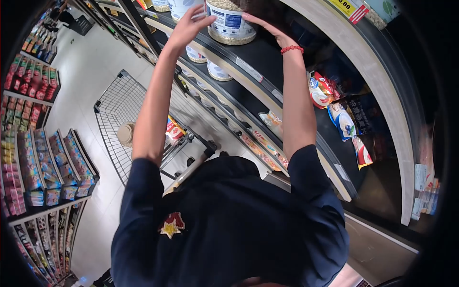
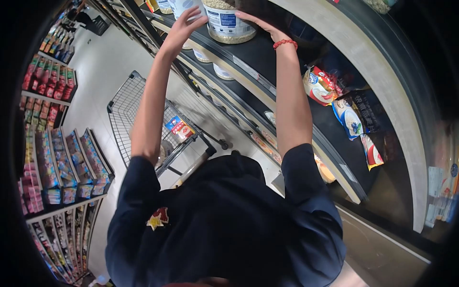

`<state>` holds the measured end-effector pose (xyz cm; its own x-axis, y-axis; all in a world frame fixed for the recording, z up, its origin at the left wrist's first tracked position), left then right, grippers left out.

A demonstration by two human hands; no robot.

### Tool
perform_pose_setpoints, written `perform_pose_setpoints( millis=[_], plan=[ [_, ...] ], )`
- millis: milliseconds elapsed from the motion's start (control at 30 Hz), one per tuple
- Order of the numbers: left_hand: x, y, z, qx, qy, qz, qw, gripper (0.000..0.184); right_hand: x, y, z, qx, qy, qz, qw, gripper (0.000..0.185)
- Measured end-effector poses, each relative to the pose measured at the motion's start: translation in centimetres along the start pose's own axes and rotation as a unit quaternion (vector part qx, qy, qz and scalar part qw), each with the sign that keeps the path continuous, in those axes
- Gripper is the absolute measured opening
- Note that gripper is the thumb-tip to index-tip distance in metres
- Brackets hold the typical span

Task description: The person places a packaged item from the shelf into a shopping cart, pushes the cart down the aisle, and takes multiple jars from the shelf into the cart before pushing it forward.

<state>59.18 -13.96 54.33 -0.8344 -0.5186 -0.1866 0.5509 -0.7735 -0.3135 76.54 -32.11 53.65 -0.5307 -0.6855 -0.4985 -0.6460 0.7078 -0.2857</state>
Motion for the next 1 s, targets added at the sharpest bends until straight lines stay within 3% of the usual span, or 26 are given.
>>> perform_pose_setpoints(
  millis=[33,67,100,133,167,200,233,267,300,333,367,400,433,467,500,533,567,600,633,667,767,800,867,933,1000],
  plan=[
    [-3.0,0.2,-0.9,0.003,0.0,0.005,1.0,0.073,-0.1,0.1,-0.7,0.037,-0.014,-0.027,0.999,0.073],
    [-6.1,1.1,-2.7,0.003,-0.019,-0.034,0.999,0.088,-0.3,-0.3,0.9,0.038,-0.015,-0.031,0.999,0.073],
    [-8.0,1.9,-4.2,0.001,-0.037,-0.073,0.997,0.105,-0.5,-0.4,4.4,-0.211,0.011,-0.008,0.977,0.077],
    [-9.0,1.8,-4.8,0.001,-0.037,-0.073,0.997,0.105,-1.1,-0.6,7.3,-0.446,0.035,0.018,0.894,0.081],
    [-9.7,1.5,-5.5,-0.053,-0.041,-0.046,0.997,0.113,-1.4,0.2,6.7,-0.604,0.059,-0.02,0.794,0.071],
    [-10.2,1.5,-6.4,-0.106,-0.045,-0.02,0.993,0.122,-1.0,0.2,6.8,-0.605,0.059,-0.015,0.794,0.071],
    [-10.3,2.3,-7.7,0.036,-0.038,-0.048,0.997,0.124,-0.4,0.1,3.8,-0.306,0.028,0.004,0.952,0.062],
    [-10.1,2.8,-7.7,0.037,-0.04,-0.052,0.997,0.124,-0.1,-0.6,1.3,0.03,-0.004,0.019,0.999,0.054],
    [-9.6,3.6,-7.4,0.12,-0.052,-0.08,0.988,0.125,-0.3,-0.8,1.3,0.031,0.0,0.02,0.999,0.054],
    [-9.0,4.3,-7.2,0.203,-0.066,-0.107,0.971,0.126,-0.2,0.6,1.6,0.004,0.007,-0.078,0.997,0.054],
    [-8.8,4.6,-7.6,0.221,-0.082,-0.106,0.966,0.123,0.2,2.0,2.3,-0.025,0.015,-0.176,0.984,0.055],
    [-8.7,4.8,-7.7,0.223,-0.084,-0.107,0.965,0.123,0.0,1.8,4.1,-0.024,0.018,-0.178,0.984,0.055],
    [-9.0,4.1,-8.1,0.146,-0.067,-0.035,0.986,0.123,0.2,1.9,7.5,-0.338,0.088,-0.134,0.927,0.061],
    [-8.6,3.4,-7.7,0.067,-0.049,0.036,0.996,0.122,0.5,2.4,7.4,-0.616,0.149,-0.074,0.77,0.069],
    [-8.1,3.7,-7.3,0.099,-0.036,0.044,0.993,0.119,0.2,0.9,8.6,-0.407,0.129,-0.042,0.903,0.093],
    [-7.8,3.3,-6.1,0.101,-0.035,0.046,0.993,0.119,0.2,1.3,6.2,-0.405,0.128,-0.045,0.904,0.093],
    [-7.5,4.0,-5.0,0.122,-0.042,-0.035,0.991,0.116,0.2,0.1,2.8,-0.203,0.039,0.017,0.978,0.094],
    [-7.1,5.0,-4.4,0.142,-0.051,-0.116,0.982,0.113,0.4,-1.1,0.0,0.01,-0.051,0.077,0.996,0.096],
    [-6.7,4.3,-4.2,0.078,0.004,0.052,0.996,0.091,0.4,-1.4,0.6,-0.001,-0.011,0.066,0.998,0.098],
    [-6.8,5.1,-4.2,0.08,0.002,0.052,0.995,0.091,0.0,-1.6,0.3,0.009,-0.054,0.076,0.996,0.09],
    [-7.3,6.3,-3.8,0.169,0.01,0.007,0.986,0.063,-0.4,-3.2,-0.1,0.126,-0.116,0.13,0.977,0.083],
    [-7.2,6.6,-3.7,0.17,0.011,0.006,0.985,0.063,-0.8,-3.6,0.4,0.112,-0.096,0.148,0.978,0.079],
    [-7.4,7.9,-5.4,0.239,-0.08,0.007,0.968,0.065,-0.4,-4.3,-0.3,0.099,-0.076,0.167,0.978,0.077],
    [-6.9,8.5,-4.5,0.242,-0.065,0.013,0.968,0.07,-0.4,-4.7,-2.6,0.164,-0.125,0.112,0.972,0.074],
    [-4.4,10.4,-4.2,0.393,-0.217,-0.048,0.892,0.075,0.2,-5.1,-3.3,0.163,-0.153,0.14,0.965,0.073]
  ],
)
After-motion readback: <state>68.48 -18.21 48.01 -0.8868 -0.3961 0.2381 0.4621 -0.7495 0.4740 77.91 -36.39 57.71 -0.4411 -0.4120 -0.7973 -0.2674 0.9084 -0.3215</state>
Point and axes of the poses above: each hand's wrist, its own x-axis away from the middle knuckle, its own y-axis out of the palm, z = x × y, the point moved 7 cm from there along -x, towards the middle knuckle, and after that the axes turned 13 degrees about -y, right-handed, at the moved point
